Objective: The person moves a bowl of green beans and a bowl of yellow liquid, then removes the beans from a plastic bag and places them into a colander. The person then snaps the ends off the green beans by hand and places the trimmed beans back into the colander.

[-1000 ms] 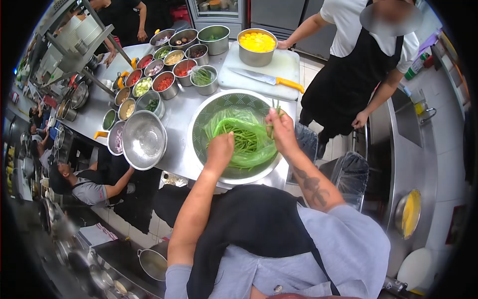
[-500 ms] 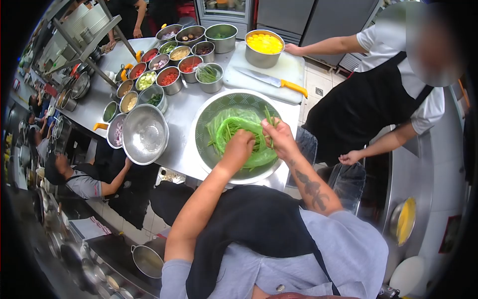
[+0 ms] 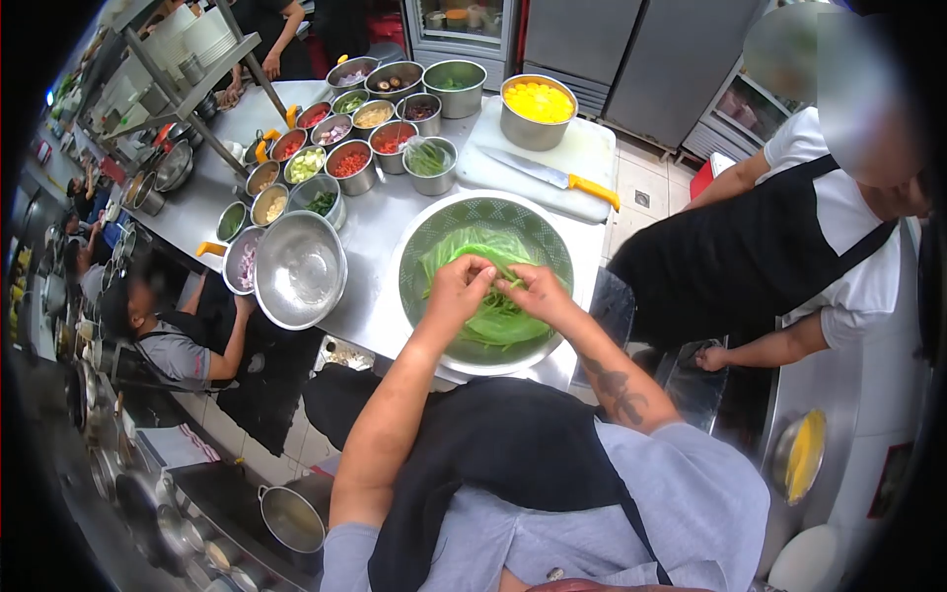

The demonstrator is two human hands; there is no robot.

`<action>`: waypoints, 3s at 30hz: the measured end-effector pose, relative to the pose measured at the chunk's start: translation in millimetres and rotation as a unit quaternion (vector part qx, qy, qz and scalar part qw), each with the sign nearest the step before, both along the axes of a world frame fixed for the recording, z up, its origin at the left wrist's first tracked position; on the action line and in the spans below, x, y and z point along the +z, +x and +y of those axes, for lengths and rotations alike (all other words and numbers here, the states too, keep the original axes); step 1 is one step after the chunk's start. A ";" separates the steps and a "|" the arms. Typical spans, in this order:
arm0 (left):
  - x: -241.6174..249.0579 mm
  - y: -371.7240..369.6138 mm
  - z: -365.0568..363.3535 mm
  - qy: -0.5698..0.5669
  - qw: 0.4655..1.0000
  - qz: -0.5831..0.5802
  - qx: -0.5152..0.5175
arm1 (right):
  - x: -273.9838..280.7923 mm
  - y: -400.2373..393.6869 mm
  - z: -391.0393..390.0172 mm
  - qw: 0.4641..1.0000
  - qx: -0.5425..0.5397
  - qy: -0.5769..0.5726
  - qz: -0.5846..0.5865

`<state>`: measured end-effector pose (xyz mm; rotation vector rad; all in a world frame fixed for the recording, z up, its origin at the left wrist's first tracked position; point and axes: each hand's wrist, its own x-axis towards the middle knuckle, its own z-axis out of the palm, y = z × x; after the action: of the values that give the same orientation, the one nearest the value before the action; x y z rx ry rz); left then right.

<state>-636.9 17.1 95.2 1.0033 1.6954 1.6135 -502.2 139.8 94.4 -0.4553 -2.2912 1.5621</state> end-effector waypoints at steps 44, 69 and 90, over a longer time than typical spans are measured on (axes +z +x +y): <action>-10.3 23.9 -9.7 0.023 0.996 -0.004 -0.086 | 10.7 -3.4 3.8 0.878 -0.074 -0.471 0.046; -59.5 1.7 -0.3 -0.094 0.971 0.219 0.033 | 10.6 2.7 18.5 0.869 -0.161 -0.426 0.194; 26.3 17.1 -0.9 0.148 0.927 0.340 0.063 | -14.5 -12.4 -11.2 0.992 -0.093 0.008 0.079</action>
<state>-619.8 16.2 121.5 1.7973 2.0091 1.7580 -514.6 128.6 79.9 -0.5062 -2.0776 1.4348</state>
